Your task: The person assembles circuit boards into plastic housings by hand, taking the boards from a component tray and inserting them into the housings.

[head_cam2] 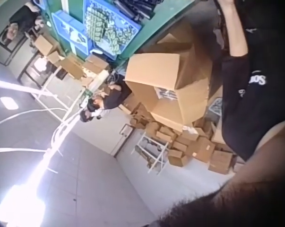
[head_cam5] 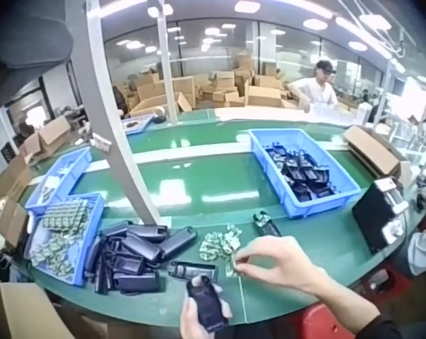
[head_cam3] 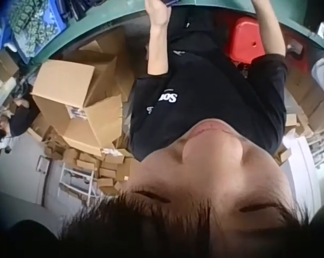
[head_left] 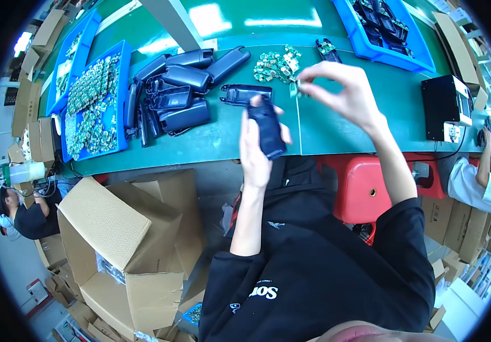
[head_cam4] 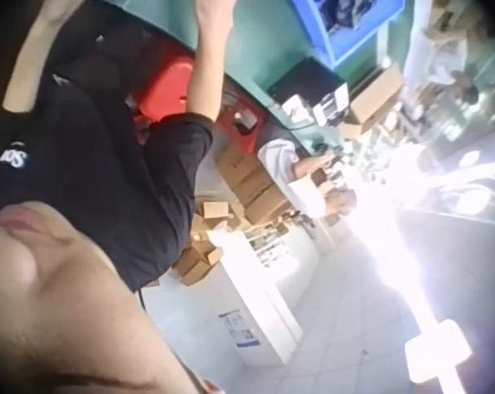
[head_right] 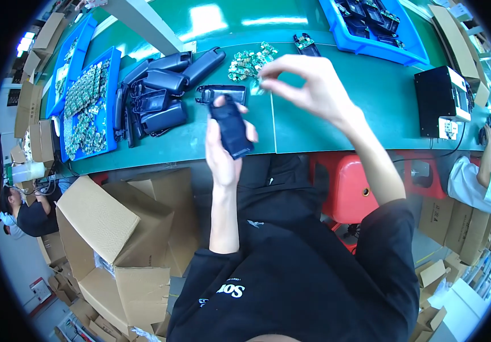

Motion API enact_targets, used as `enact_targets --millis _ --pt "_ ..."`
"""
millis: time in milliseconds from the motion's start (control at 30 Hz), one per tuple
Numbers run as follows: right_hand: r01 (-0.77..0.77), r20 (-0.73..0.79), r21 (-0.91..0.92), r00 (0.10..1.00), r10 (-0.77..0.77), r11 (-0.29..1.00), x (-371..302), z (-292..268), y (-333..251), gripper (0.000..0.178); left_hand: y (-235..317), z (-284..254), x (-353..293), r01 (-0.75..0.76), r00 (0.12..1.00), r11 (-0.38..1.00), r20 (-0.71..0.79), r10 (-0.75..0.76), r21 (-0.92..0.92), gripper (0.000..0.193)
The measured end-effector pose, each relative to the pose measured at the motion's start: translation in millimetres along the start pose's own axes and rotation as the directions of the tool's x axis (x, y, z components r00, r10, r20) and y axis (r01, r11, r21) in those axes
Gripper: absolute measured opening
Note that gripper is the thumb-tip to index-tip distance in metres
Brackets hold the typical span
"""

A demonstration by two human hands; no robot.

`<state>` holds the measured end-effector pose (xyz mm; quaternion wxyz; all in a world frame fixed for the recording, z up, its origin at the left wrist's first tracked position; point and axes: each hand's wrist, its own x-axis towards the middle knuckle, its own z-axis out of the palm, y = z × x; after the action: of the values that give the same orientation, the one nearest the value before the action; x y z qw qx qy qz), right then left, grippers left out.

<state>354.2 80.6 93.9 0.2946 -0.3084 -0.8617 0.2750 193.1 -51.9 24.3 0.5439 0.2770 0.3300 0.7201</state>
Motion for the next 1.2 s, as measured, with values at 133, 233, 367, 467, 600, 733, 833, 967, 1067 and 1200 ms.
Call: enact_targets --millis 133,233,367,467,600,733,833,967,1067,1200 --pt "0.213 -0.064 -0.059 0.974 -0.216 0.975 -19.6 -3.8 -34.7 0.020 -1.2 26.2 -13.4 0.144 0.980 0.987 0.145 -0.132 -0.076 0.056" --pt "0.208 -0.067 -0.091 0.974 -0.215 0.974 -27.1 -5.1 -43.3 0.023 1.2 35.6 -15.9 0.125 0.982 0.992 0.148 -0.120 -0.025 0.055" --pt "0.195 -0.109 -0.112 0.972 -0.207 0.974 -31.8 -4.6 -47.5 0.023 3.2 38.3 -17.8 0.098 0.980 0.995 0.173 -0.103 0.034 0.055" --pt "0.251 -0.105 -0.180 0.957 -0.272 0.951 -31.7 -5.4 -44.3 0.024 2.7 42.4 -17.8 0.101 0.979 0.993 0.174 -0.109 0.055 0.055" --pt "0.263 -0.103 -0.178 0.953 -0.284 0.948 -34.0 -5.6 -43.8 0.024 5.6 45.1 -21.2 0.120 0.981 0.990 0.145 -0.130 0.080 0.053" --pt "0.256 -0.094 -0.210 0.955 -0.280 0.944 -36.8 -5.2 -45.9 0.024 6.3 46.7 -22.8 0.115 0.980 0.986 0.151 -0.132 0.118 0.049" --pt "0.256 -0.072 -0.235 0.957 -0.280 0.938 -39.5 -5.9 -46.6 0.024 4.9 46.5 -23.5 0.110 0.981 0.979 0.138 -0.135 0.173 0.045" --pt "0.162 -0.028 -0.108 0.986 -0.166 0.981 -42.4 -7.9 -45.4 0.028 1.9 42.3 -23.0 0.071 0.983 0.960 0.143 -0.113 0.271 0.043" --pt "0.043 -0.006 0.130 0.999 -0.042 0.991 -46.5 -3.0 -39.4 0.034 7.8 45.7 -21.5 0.142 0.984 0.977 0.080 -0.156 0.158 0.043" --pt "-0.137 0.078 0.451 0.990 0.114 0.882 -52.7 1.2 -32.7 0.041 6.2 42.8 -20.1 0.131 0.981 0.982 0.127 -0.148 0.135 0.043"
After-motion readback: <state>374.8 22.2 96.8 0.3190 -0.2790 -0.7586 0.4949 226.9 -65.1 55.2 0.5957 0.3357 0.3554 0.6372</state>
